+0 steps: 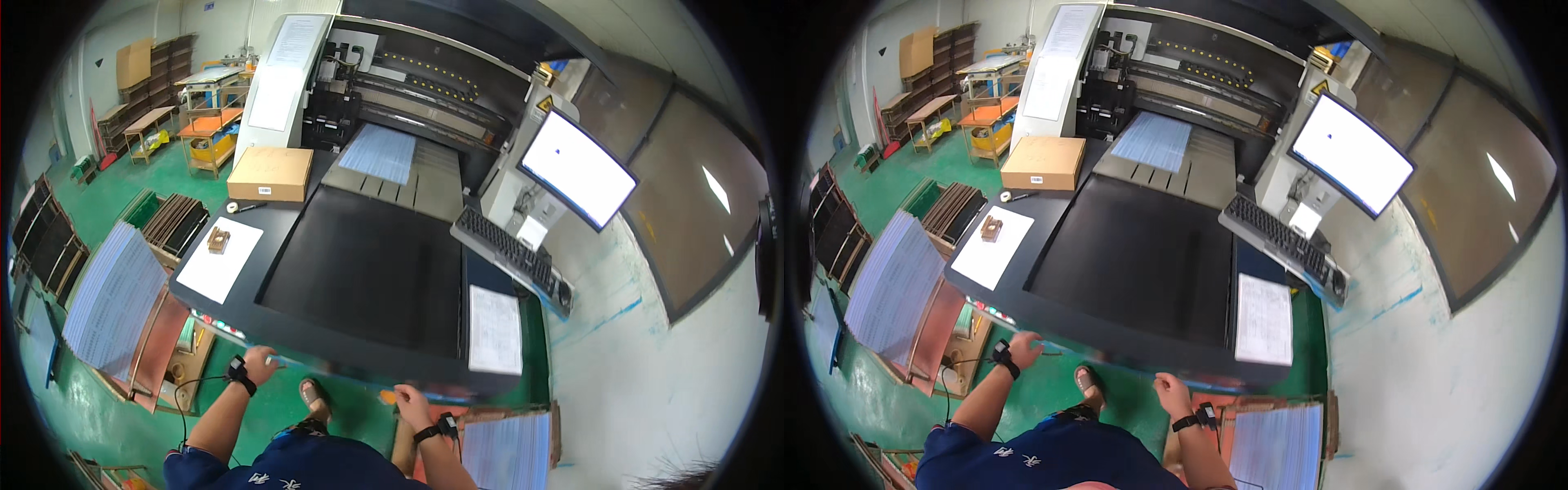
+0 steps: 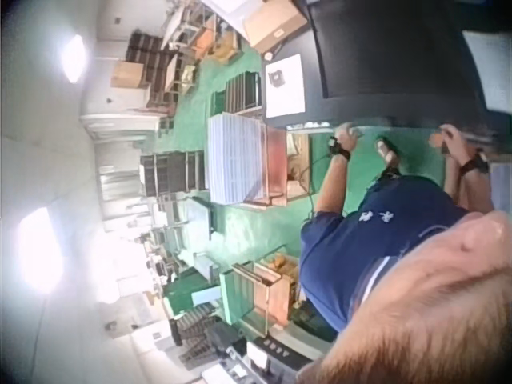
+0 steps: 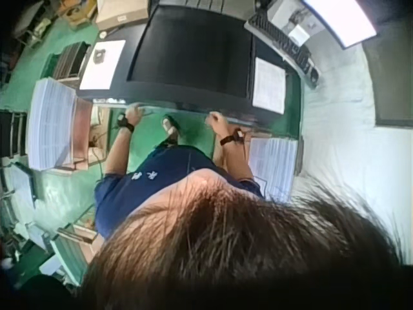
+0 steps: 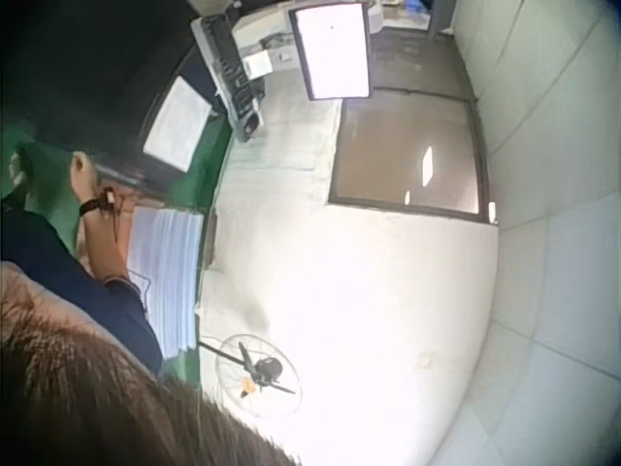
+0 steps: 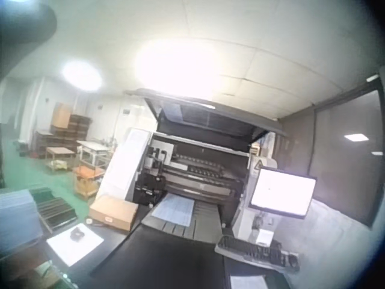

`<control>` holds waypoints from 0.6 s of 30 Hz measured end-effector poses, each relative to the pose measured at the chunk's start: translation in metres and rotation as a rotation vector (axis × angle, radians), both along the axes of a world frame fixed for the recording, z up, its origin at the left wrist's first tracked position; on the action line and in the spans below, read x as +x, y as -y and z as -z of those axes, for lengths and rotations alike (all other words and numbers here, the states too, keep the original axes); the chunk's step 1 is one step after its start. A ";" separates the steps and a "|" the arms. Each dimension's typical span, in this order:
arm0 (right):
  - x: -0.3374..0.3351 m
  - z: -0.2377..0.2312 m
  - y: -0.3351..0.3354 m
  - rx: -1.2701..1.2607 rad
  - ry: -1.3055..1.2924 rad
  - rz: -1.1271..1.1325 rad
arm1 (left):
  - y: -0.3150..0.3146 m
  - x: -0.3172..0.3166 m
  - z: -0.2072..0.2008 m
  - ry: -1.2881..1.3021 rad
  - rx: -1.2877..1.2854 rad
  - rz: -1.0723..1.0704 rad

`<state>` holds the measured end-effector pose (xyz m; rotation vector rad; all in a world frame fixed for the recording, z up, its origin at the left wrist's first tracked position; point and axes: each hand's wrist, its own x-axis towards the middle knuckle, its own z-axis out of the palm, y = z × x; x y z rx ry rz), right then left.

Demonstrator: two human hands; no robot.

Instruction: Operating an industrial printer/exposure unit by loading sheets of printed circuit boards, interacting with a computer interface, and organizing the processed sheets into racks.

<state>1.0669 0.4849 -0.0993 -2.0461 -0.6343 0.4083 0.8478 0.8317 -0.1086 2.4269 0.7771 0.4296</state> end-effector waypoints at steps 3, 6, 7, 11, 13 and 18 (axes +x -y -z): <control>0.057 0.014 -0.012 0.019 0.045 0.173 | -0.057 0.032 -0.021 -0.046 0.066 -0.081; 0.099 0.023 -0.029 -0.100 0.151 0.269 | -0.089 0.059 -0.055 -0.175 0.036 -0.127; 0.108 0.021 -0.032 -0.235 0.241 0.270 | -0.097 0.063 -0.055 -0.181 0.022 -0.145; 0.114 0.028 -0.056 -0.330 0.367 0.450 | -0.116 0.068 -0.045 -0.582 -0.115 -0.273; 0.121 0.032 -0.058 -0.353 0.600 0.399 | -0.112 0.070 -0.040 -0.577 -0.040 -0.264; 0.125 0.041 -0.051 -0.416 0.482 0.385 | -0.112 0.075 -0.051 -0.598 -0.112 -0.269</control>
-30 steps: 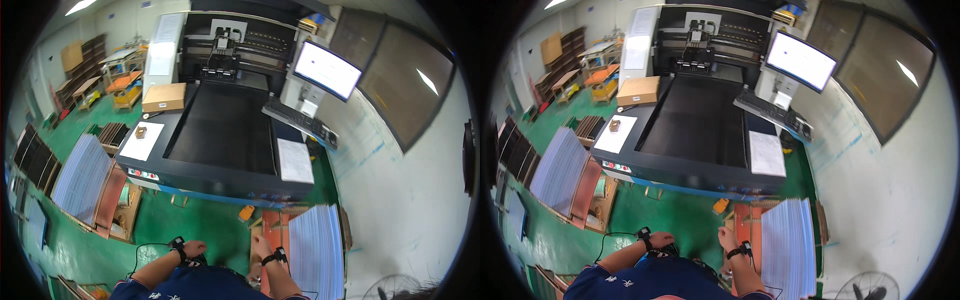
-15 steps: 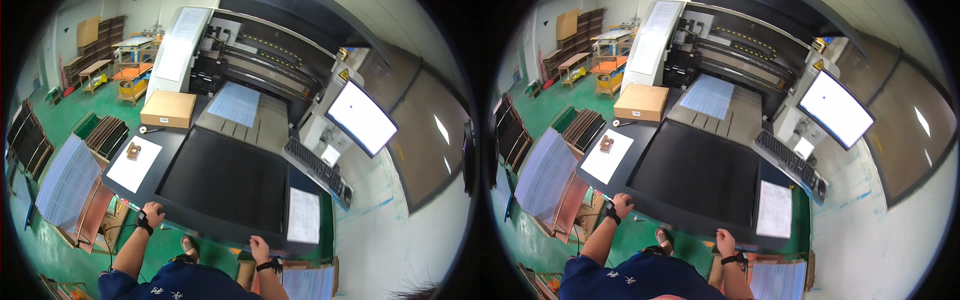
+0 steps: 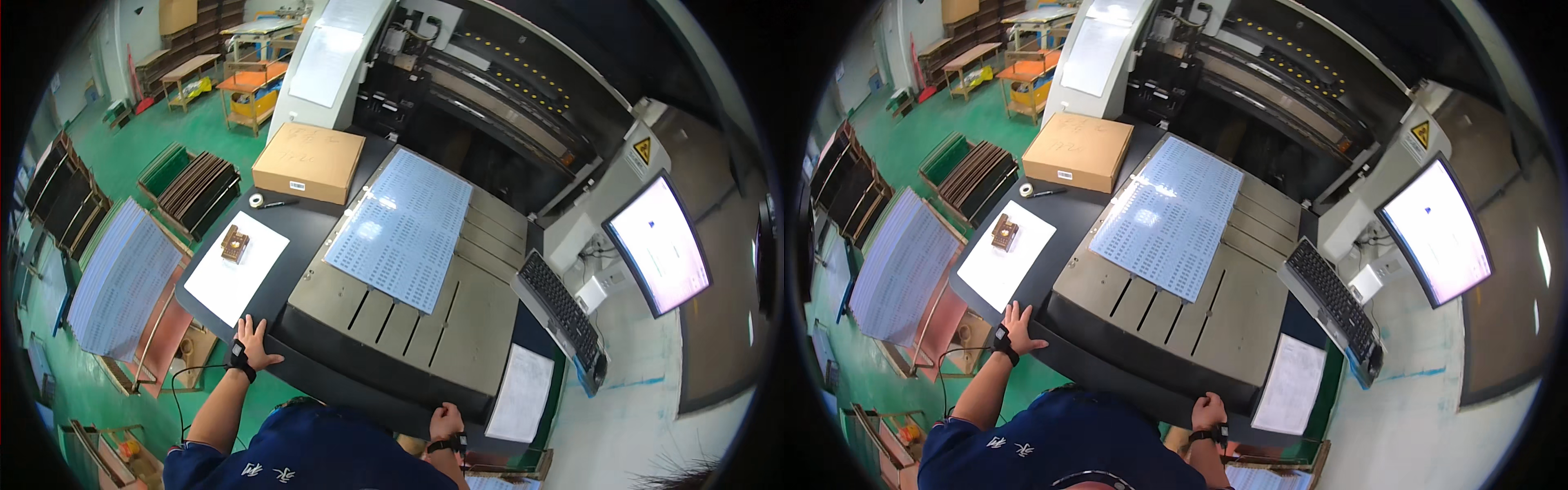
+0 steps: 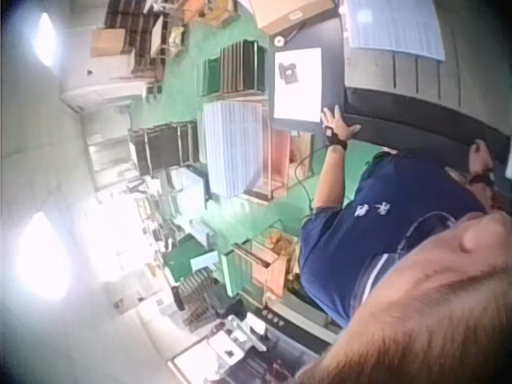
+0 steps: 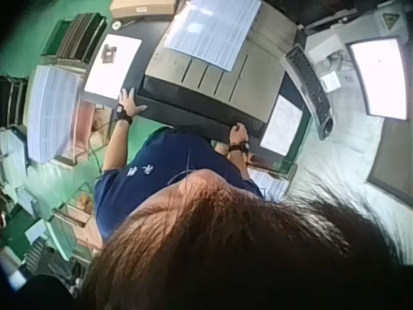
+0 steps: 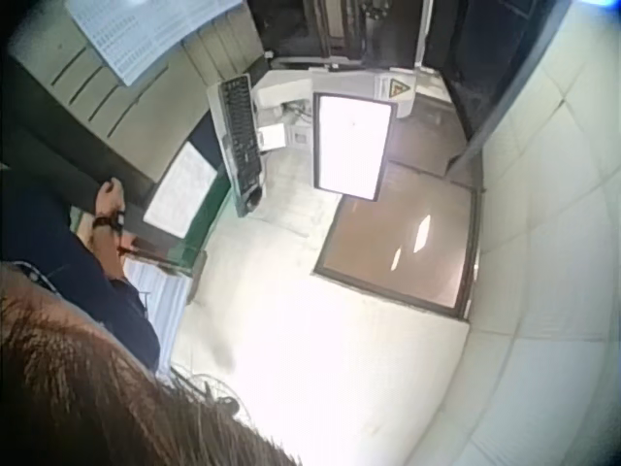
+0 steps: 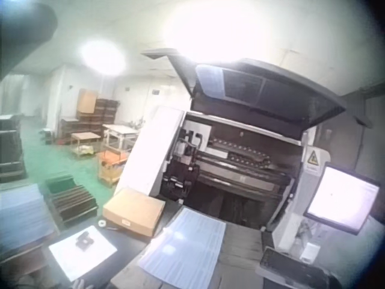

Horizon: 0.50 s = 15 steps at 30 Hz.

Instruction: Operating an industrial printer/exposure unit by loading sheets of printed circuit boards, interacting with a computer interface, and organizing the processed sheets into racks.

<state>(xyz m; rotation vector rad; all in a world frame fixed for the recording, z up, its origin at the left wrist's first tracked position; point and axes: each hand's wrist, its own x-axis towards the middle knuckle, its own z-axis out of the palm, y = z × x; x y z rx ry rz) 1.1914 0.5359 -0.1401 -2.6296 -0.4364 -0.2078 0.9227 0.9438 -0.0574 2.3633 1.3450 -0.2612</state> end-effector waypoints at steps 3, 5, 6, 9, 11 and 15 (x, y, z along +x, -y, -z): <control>0.017 -0.012 -0.014 0.232 -0.183 -0.044 | 0.005 -0.002 -0.001 0.021 0.015 -0.019; 0.036 -0.010 -0.030 0.423 -0.317 -0.019 | 0.003 0.002 -0.007 -0.002 0.029 -0.028; 0.048 -0.013 -0.046 0.486 -0.366 -0.074 | 0.003 0.003 -0.008 -0.021 0.033 -0.026; 0.075 -0.037 -0.099 0.648 -0.591 -0.158 | 0.002 0.007 -0.012 -0.091 0.002 -0.025; 0.092 -0.054 -0.136 0.755 -0.764 -0.183 | 0.001 0.015 -0.014 -0.105 -0.009 -0.022; 0.125 -0.066 -0.186 0.907 -0.901 -0.105 | 0.002 0.022 -0.019 -0.139 -0.040 -0.013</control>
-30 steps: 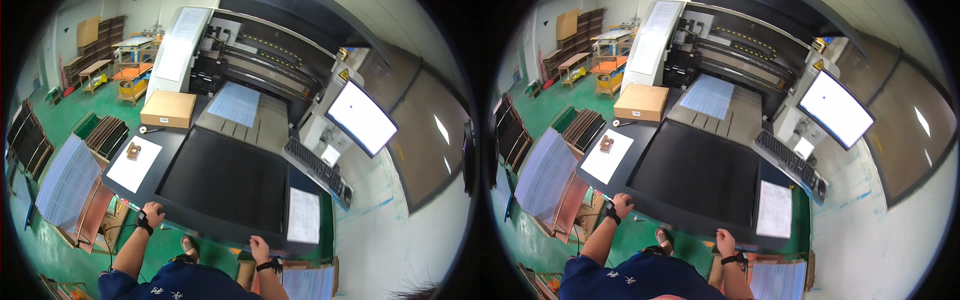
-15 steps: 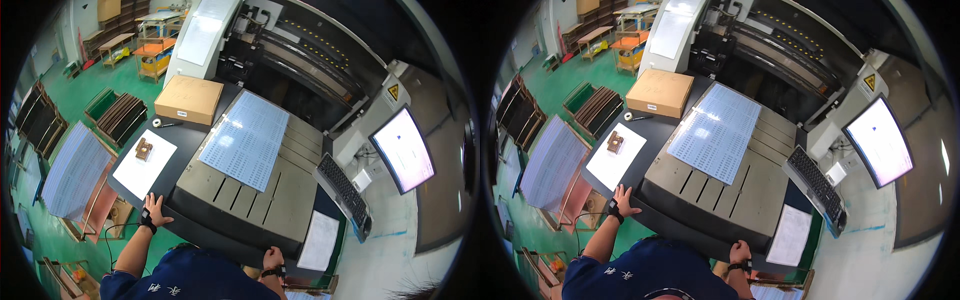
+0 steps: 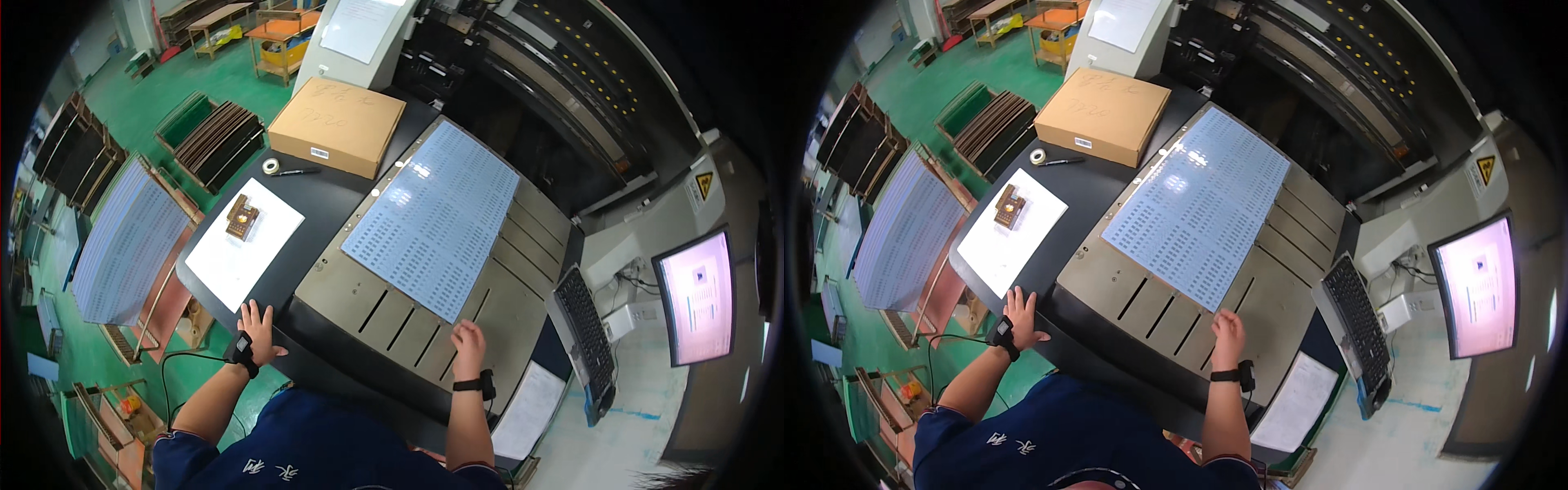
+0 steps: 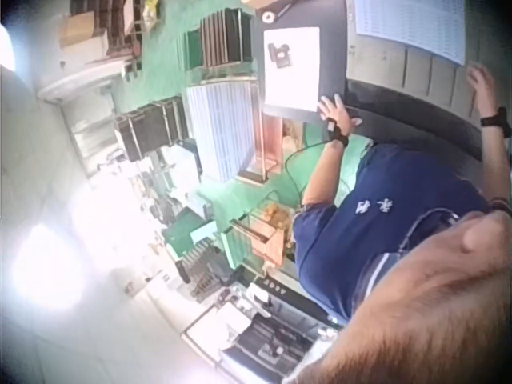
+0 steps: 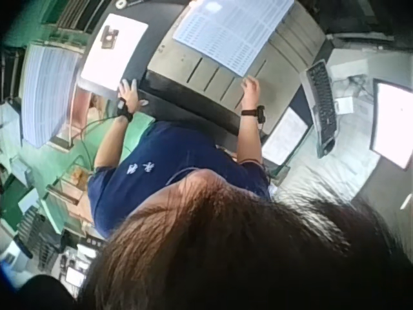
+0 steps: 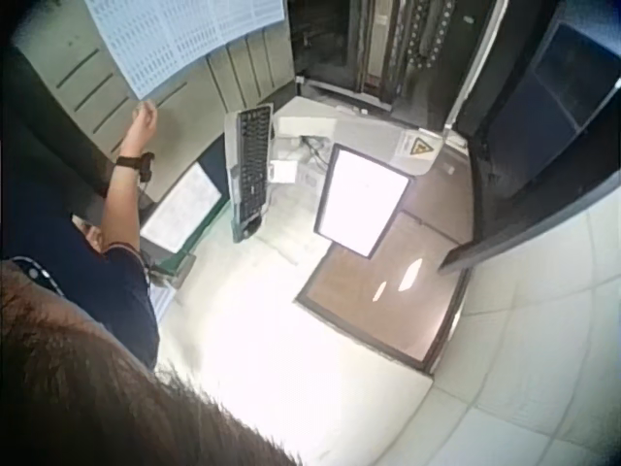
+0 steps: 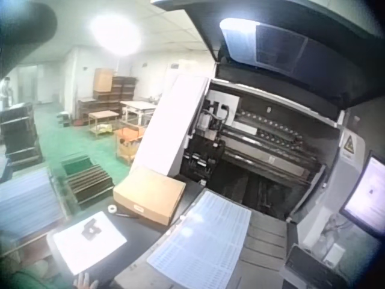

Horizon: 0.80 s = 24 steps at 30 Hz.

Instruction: Operating an industrial printer/exposure unit by loading sheets of printed circuit boards, interacting with a computer interface, and organizing the processed sheets into racks.

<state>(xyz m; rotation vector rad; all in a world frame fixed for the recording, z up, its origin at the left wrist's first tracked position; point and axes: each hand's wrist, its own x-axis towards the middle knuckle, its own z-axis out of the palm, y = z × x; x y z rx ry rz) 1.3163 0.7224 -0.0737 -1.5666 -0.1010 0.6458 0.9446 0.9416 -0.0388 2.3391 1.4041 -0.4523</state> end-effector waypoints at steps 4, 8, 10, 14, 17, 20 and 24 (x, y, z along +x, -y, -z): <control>0.021 -0.011 -0.027 0.004 -0.088 0.047 | 0.001 -0.003 0.001 0.047 0.007 -0.012; 0.029 -0.025 -0.042 -0.058 -0.200 0.026 | 0.000 -0.008 0.001 0.059 0.004 -0.034; 0.037 -0.025 -0.044 -0.070 -0.227 0.077 | -0.001 -0.004 0.004 0.057 0.000 -0.038; 0.056 -0.023 -0.043 0.140 -0.647 0.352 | -0.004 -0.004 0.005 0.055 0.033 -0.027; 0.049 -0.021 -0.042 0.298 -0.572 0.072 | -0.005 0.003 0.003 0.034 0.006 -0.015; 0.014 -0.034 -0.040 0.040 -0.191 -0.039 | -0.002 0.013 0.003 0.089 0.071 0.037; -0.029 -0.076 -0.017 0.107 -0.083 -0.035 | -0.003 0.040 0.019 0.693 0.136 0.258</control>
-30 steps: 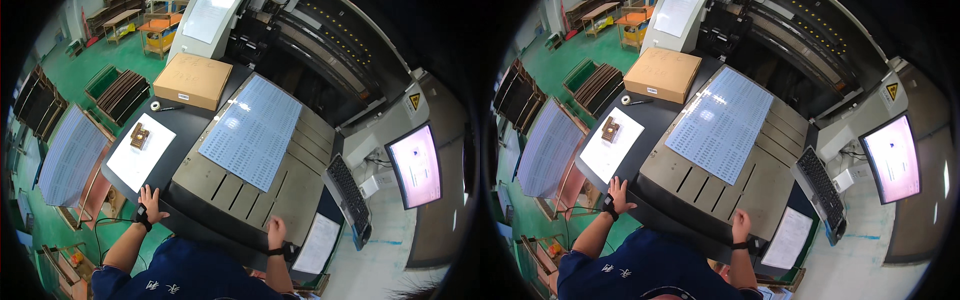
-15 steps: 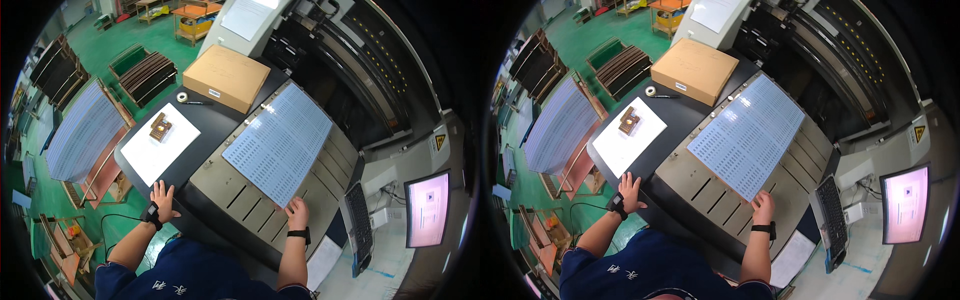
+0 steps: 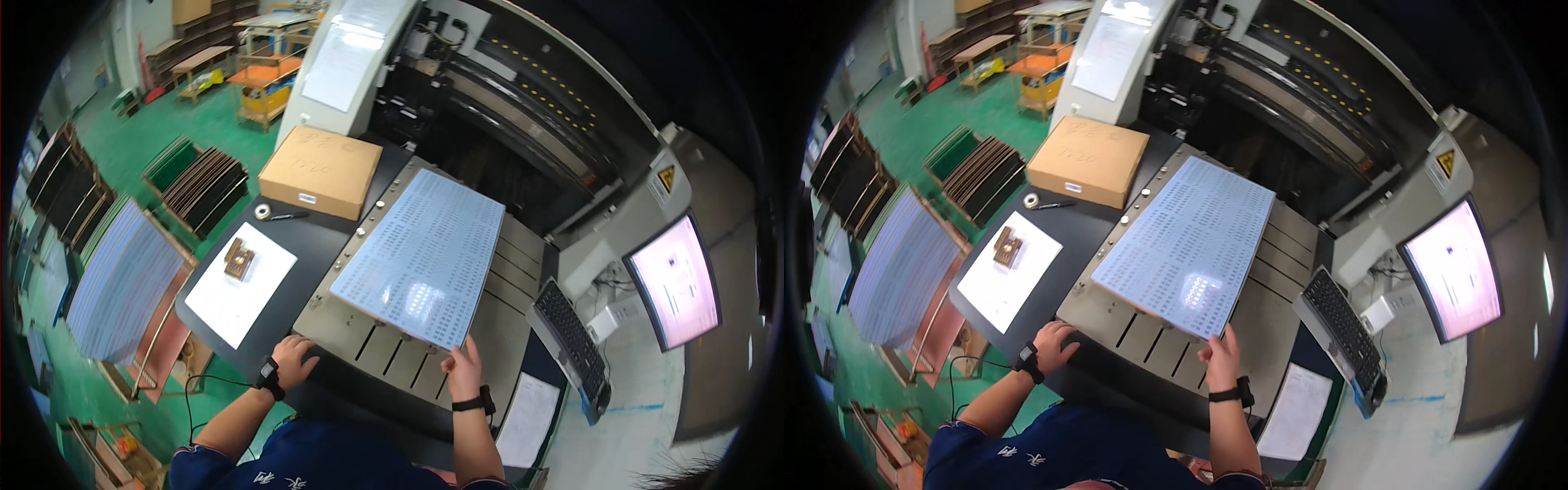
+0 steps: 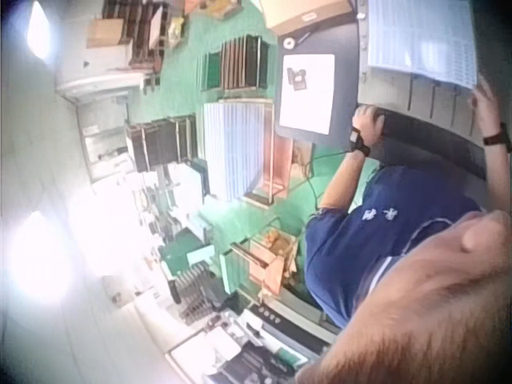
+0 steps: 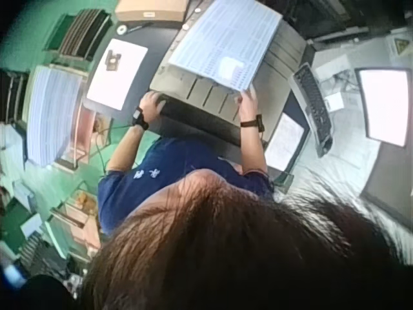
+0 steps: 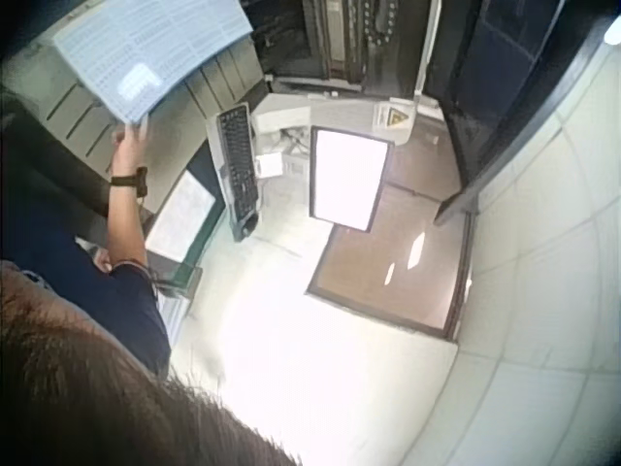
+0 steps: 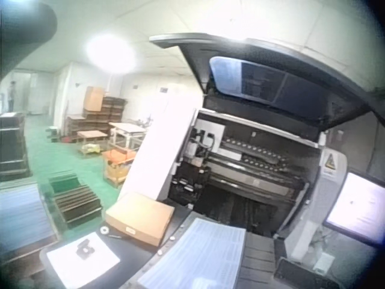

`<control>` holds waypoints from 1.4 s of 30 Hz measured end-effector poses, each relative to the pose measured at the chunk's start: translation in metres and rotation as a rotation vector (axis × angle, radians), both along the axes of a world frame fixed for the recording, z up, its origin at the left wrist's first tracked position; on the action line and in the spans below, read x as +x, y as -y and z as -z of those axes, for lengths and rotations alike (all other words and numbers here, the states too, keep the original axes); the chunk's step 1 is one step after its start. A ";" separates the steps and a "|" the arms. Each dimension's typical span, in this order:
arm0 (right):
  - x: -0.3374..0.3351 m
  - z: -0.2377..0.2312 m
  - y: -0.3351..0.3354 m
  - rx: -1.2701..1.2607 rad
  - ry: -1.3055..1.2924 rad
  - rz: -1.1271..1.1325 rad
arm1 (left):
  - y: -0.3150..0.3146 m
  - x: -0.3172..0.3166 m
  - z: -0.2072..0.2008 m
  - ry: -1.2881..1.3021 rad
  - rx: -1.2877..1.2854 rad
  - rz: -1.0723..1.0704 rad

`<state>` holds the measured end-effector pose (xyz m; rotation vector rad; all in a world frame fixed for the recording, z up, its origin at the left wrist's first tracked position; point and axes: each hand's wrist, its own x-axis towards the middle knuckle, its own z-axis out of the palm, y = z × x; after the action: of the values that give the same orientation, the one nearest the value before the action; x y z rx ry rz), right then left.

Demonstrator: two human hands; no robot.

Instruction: Operating an industrial printer/exposure unit by loading sheets of printed circuit boards, interacting with a computer interface, and organizing the processed sheets into racks.

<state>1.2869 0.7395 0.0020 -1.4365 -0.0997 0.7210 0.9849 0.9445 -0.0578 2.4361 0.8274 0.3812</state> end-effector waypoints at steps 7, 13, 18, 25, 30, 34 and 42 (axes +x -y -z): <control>-0.051 -0.113 0.103 0.121 -0.085 -0.051 | -0.031 0.056 0.022 0.165 -0.206 0.260; -0.102 -0.193 0.154 0.407 0.384 0.055 | -0.060 0.141 -0.045 0.539 -0.032 0.092; -0.084 -0.152 0.155 0.273 0.598 0.140 | -0.069 0.180 -0.088 0.694 -0.979 0.167; -0.093 -0.003 0.139 0.039 0.011 0.180 | -0.040 0.162 -0.077 0.694 -1.018 -0.112; -0.069 0.000 0.104 -0.031 0.009 0.119 | -0.052 0.092 0.012 0.486 -0.742 -0.239; -0.002 0.048 0.086 0.152 -0.316 0.101 | -0.022 0.024 0.017 0.242 -0.257 -0.164; 0.045 0.067 -0.002 -0.371 0.252 -0.117 | 0.026 -0.034 0.034 0.221 0.164 0.008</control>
<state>1.3314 0.7411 -0.0654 -1.8869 -0.2573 0.6731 0.9514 0.9182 -0.0914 2.4866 0.7151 0.7266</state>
